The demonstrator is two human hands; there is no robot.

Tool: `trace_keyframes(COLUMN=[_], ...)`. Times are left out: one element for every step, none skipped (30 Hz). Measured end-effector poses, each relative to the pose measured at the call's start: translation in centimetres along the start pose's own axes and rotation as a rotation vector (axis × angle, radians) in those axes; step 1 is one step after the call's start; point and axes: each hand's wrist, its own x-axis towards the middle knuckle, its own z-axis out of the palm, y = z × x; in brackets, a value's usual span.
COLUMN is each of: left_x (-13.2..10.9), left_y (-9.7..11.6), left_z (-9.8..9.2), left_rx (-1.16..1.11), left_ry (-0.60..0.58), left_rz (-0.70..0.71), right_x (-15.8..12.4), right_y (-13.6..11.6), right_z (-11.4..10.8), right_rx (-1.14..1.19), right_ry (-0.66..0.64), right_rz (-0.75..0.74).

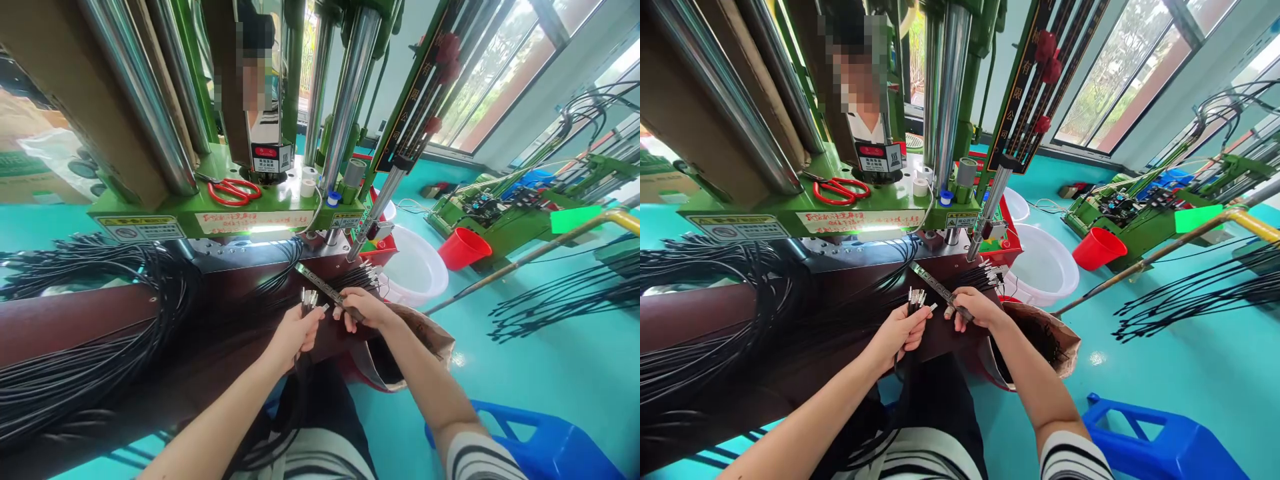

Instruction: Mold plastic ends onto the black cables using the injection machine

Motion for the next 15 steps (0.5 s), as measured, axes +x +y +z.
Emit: trace_keyframes(left_x=[0.0, 0.0, 0.0, 0.1, 0.2, 0.3, 0.4, 0.5, 0.7, 0.7, 0.8, 0.9, 0.9, 0.9, 0.9], left_y=[-0.1, -0.1, 0.0, 0.0, 0.0, 0.1, 0.1, 0.1, 0.1, 0.1, 0.1, 0.1, 0.1, 0.2, 0.2], left_z=[0.2, 0.4, 0.7, 0.9, 1.2, 1.5, 1.8, 2.0, 2.2, 2.4, 2.6, 2.7, 2.8, 2.9, 2.9], left_rx=[0.023, 0.047, 0.068, 0.087, 0.102, 0.116, 0.128, 0.141, 0.152, 0.161, 0.166, 0.167, 0.166, 0.166, 0.17], left_ry=[0.003, 0.008, 0.013, 0.014, 0.014, 0.014, 0.014, 0.012, 0.01, 0.007, 0.005, 0.004, 0.003, 0.005, 0.01], left_rz=[-0.008, -0.013, -0.015, -0.017, -0.019, -0.023, -0.029, -0.037, -0.047, -0.055, -0.06, -0.064, -0.066, -0.068, -0.068], right_x=[-0.2, -0.3, -0.5, -0.7, -0.8, -0.9, -1.1, -1.1, -1.2, -1.2, -1.2, -1.2, -1.2, -1.2, -1.2], right_y=[0.5, 0.9, 1.2, 1.4, 1.6, 1.8, 1.9, 2.0, 2.2, 2.4, 2.5, 2.7, 2.9, 3.1, 3.2], right_z=[0.4, 1.0, 1.5, 2.1, 2.6, 3.1, 3.4, 3.7, 4.0, 4.1, 4.2, 4.3, 4.4, 4.5, 4.5], right_rx=[0.183, 0.324, 0.41, 0.473, 0.524, 0.566, 0.603, 0.633, 0.653, 0.66, 0.657, 0.649, 0.639, 0.628, 0.615], right_ry=[0.02, 0.058, 0.111, 0.166, 0.217, 0.268, 0.318, 0.365, 0.407, 0.439, 0.465, 0.483, 0.494, 0.499, 0.503], right_rz=[-0.009, -0.028, -0.055, -0.082, -0.107, -0.131, -0.153, -0.173, -0.19, -0.206, -0.224, -0.243, -0.264, -0.285, -0.304])
